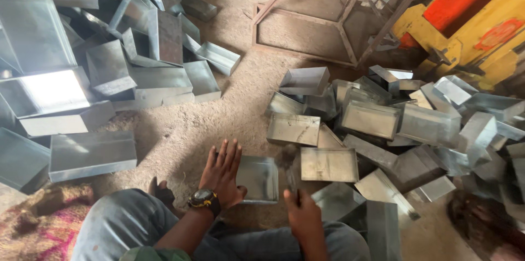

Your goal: The person straightens and flattens metal rectangular containers using a hammer while sitting on the floor next to a pile of similar objects.

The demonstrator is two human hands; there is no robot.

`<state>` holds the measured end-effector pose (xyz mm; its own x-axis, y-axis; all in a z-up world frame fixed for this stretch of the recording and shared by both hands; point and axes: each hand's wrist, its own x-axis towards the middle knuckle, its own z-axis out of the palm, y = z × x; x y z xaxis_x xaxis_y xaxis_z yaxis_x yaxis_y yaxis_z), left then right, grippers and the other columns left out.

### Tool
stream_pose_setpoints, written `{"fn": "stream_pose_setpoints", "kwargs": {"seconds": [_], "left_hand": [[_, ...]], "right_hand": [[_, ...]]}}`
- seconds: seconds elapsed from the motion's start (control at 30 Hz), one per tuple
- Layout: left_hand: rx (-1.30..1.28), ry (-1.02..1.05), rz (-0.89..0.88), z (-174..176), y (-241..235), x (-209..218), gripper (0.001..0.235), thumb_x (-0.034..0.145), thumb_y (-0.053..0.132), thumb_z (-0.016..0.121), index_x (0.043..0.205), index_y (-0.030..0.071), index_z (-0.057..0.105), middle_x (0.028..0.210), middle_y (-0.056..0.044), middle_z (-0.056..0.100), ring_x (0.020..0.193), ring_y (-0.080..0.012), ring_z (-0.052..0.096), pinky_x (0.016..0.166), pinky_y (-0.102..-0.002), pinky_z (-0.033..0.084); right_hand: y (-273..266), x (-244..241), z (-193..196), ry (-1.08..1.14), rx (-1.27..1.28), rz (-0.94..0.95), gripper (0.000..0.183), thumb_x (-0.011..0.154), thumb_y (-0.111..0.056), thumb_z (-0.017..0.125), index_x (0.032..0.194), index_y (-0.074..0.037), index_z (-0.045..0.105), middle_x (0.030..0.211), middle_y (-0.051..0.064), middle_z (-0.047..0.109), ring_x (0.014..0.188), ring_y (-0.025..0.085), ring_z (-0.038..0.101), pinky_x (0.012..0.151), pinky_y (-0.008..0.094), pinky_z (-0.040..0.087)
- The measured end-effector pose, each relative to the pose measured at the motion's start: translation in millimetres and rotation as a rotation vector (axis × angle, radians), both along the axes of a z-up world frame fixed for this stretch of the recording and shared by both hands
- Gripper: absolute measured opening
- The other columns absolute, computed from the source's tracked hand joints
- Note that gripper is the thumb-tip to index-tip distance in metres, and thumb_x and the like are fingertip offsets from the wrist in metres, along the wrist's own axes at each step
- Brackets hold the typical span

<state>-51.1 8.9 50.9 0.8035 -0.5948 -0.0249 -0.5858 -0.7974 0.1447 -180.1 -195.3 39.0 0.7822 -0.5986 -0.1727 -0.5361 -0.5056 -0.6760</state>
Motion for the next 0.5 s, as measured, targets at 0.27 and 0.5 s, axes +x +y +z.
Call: {"fn": "stream_pose_setpoints", "kwargs": {"seconds": [0.27, 0.5], "left_hand": [[-0.044, 0.001, 0.022, -6.8, -2.6, 5.3, 0.106, 0.077, 0.047, 0.060, 0.159, 0.001, 0.012, 0.169, -0.017, 0.007, 0.156, -0.0341, 0.001, 0.124, -0.054, 0.003], [-0.084, -0.049, 0.024, -15.5, -7.8, 5.0, 0.104, 0.076, 0.045, 0.060, 0.160, 0.002, 0.014, 0.170, -0.015, 0.010, 0.158, -0.0325, 0.004, 0.126, -0.054, 0.004]], "right_hand": [[30.8, -22.2, 66.2, -0.475, 0.226, -0.265, 0.045, 0.099, -0.038, 0.062, 0.128, -0.004, 0.064, 0.066, 0.013, 0.051, 0.054, 0.022, 0.043, 0.050, 0.043, 0.033], [23.2, 2.0, 18.8, -0.272, 0.216, -0.075, 0.048, 0.098, -0.042, 0.060, 0.124, -0.002, 0.065, 0.059, 0.001, 0.063, 0.047, 0.012, 0.057, 0.048, 0.034, 0.046]]}}
